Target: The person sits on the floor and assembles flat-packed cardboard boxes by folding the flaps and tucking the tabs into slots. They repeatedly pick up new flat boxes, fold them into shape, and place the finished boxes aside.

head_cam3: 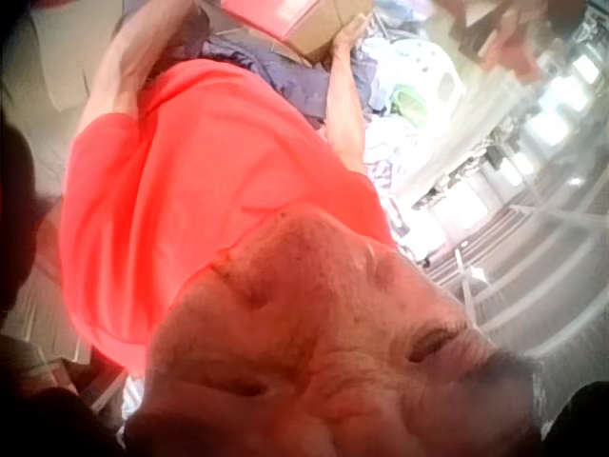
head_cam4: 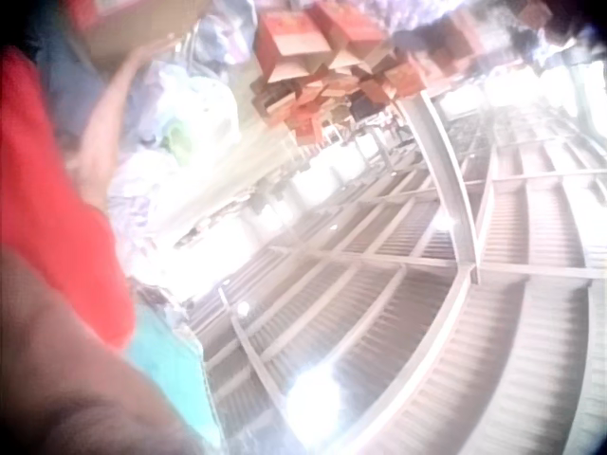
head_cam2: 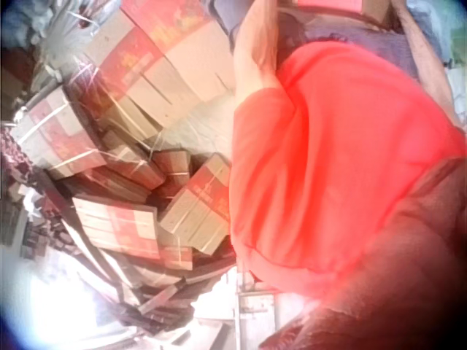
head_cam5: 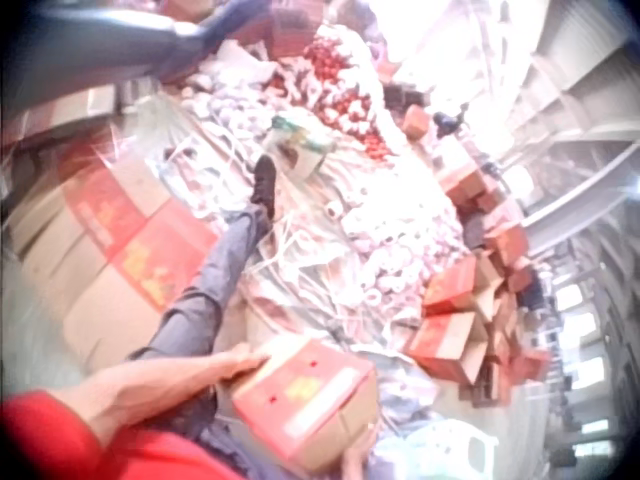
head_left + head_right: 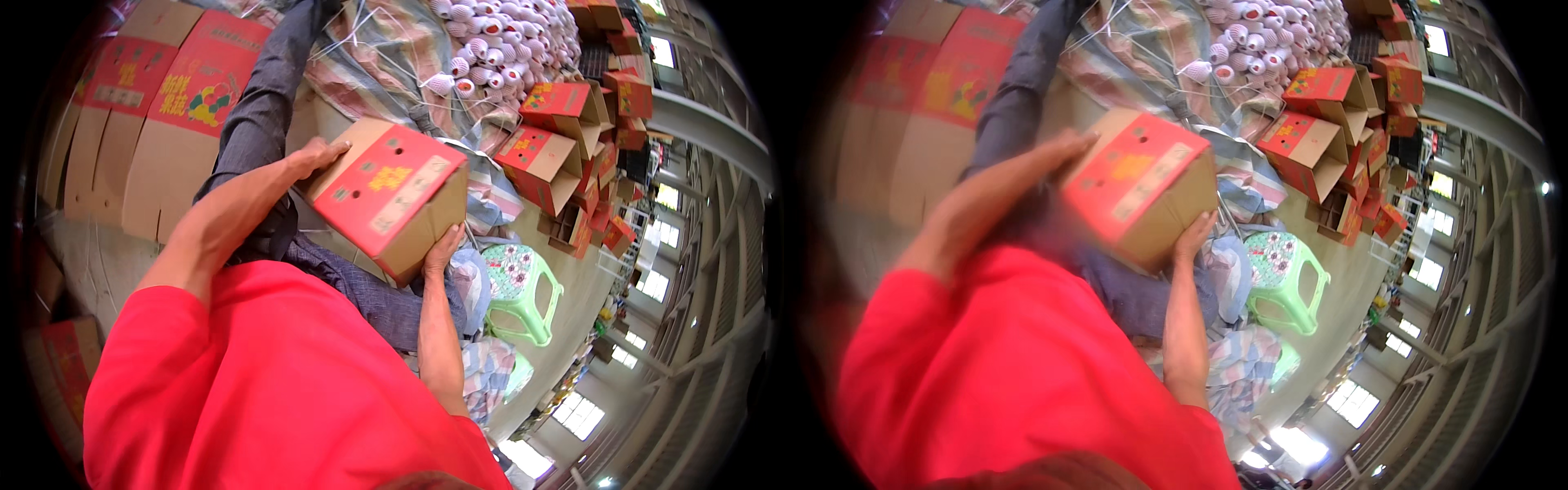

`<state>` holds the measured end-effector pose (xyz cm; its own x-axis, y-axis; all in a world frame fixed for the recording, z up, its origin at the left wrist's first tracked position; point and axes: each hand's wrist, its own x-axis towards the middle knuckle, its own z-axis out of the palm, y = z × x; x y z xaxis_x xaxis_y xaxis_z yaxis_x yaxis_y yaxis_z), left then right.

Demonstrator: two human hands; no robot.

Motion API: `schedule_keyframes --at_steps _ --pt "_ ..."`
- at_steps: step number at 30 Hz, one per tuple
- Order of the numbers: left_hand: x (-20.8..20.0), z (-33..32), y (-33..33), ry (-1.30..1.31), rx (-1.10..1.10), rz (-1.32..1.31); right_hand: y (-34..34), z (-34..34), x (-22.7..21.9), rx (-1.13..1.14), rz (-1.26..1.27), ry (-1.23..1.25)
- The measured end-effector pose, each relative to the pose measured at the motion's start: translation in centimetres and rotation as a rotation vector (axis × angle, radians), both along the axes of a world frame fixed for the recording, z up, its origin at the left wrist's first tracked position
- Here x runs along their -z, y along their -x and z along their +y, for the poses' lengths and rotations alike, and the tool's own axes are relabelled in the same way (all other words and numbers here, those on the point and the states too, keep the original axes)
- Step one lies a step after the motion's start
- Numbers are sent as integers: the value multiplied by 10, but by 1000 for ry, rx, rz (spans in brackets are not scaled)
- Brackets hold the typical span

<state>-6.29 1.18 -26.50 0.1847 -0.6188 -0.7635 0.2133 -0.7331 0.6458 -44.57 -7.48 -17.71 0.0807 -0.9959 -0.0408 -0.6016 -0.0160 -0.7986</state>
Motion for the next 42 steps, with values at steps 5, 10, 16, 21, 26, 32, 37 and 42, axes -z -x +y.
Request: schedule_keyframes --at_steps 5,10,16,21,26,32,37,42 --pt "-122 -1 -61 630 -5 28 57 -15 18 -305 -151 -288" --pt "-213 2 -58 1110 409 -541 21 -55 -20 59 -48 -350" --pt "-183 62 3 1053 935 -1004 -71 -60 -104 -123 -103 -342" --pt "-146 82 13 989 1005 -832 -116 -11 -67 -598 261 -220" --pt "-143 22 4 917 764 -1453 -145 -11 -73 -440 358 -301" --pt "-64 -38 20 684 988 -1549 -126 -18 -53 -486 434 -271" --pt "-43 -63 19 630 1139 -1564 -124 -34 -57 -440 405 -222" --pt "-75 -63 -15 352 1306 -806 -165 -11 -97 -543 691 846"
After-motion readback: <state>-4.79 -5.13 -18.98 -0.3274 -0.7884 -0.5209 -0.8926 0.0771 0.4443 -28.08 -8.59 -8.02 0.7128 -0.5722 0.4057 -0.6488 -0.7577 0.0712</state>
